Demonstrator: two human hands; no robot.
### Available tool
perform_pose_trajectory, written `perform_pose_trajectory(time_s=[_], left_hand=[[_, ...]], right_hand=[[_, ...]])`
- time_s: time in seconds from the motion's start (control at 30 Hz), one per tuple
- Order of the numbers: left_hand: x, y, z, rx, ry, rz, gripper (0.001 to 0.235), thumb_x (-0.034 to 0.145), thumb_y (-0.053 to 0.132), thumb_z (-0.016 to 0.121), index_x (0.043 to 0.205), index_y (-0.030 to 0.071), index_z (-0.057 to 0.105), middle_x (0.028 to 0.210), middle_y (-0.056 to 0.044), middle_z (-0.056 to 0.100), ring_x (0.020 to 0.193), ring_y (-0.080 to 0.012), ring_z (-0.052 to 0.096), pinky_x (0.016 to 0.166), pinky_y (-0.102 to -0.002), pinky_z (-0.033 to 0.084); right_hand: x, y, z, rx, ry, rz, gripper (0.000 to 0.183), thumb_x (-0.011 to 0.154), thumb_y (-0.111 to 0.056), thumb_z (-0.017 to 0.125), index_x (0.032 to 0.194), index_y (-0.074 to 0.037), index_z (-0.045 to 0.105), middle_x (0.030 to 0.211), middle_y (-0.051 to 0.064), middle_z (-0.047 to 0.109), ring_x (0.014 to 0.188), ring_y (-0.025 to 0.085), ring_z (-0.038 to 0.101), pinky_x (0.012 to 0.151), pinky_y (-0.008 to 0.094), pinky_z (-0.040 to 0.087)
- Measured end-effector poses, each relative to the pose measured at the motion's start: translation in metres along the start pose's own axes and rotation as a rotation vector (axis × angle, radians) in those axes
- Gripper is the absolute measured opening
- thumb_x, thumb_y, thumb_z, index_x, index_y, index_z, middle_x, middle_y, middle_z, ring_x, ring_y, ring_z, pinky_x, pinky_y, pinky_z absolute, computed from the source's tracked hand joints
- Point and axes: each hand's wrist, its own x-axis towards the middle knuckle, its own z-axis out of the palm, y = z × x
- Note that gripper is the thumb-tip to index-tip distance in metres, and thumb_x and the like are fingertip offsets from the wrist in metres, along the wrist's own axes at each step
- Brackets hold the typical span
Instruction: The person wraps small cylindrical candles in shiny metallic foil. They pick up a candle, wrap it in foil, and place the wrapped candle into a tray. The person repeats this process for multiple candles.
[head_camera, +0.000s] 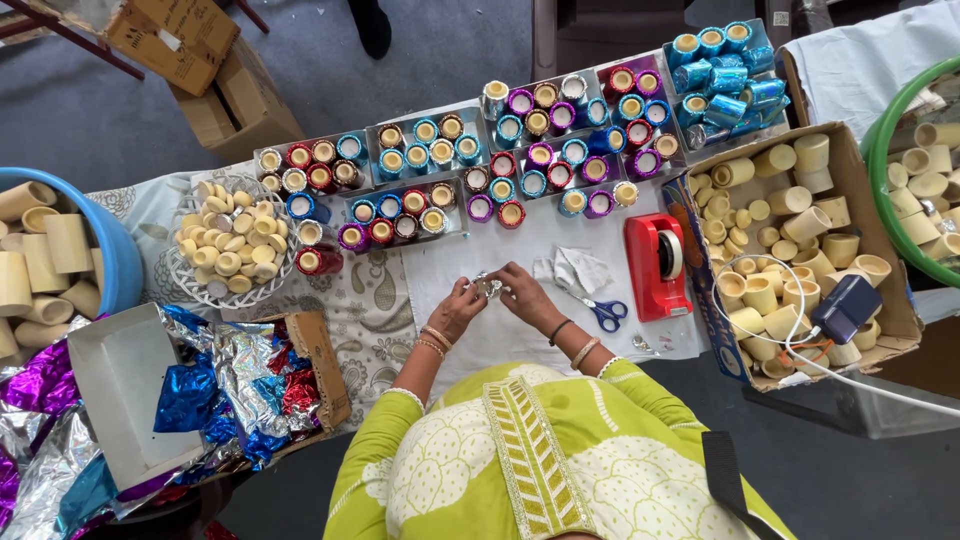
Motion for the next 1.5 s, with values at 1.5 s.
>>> perform_pose_trajectory(time_s=[1.5], left_hand=[[0.020, -0.014, -0.030, 0.016, -0.047, 0.107, 0.034, 0.081, 0.000, 0.060, 0.113, 0.009, 0.065, 0.112, -0.002, 0.063, 0.091, -0.0254, 0.057, 0.086, -0.033, 0.054]], right_hand=[[0.011, -0.001, -0.002, -0.334, -0.019, -0.154, 0.019, 0.085, -0.015, 0.075, 0.103, -0.018, 0.069, 0.104, 0.005, 0.058, 0.094, 0.026, 0.057, 0.079, 0.039, 0.054]])
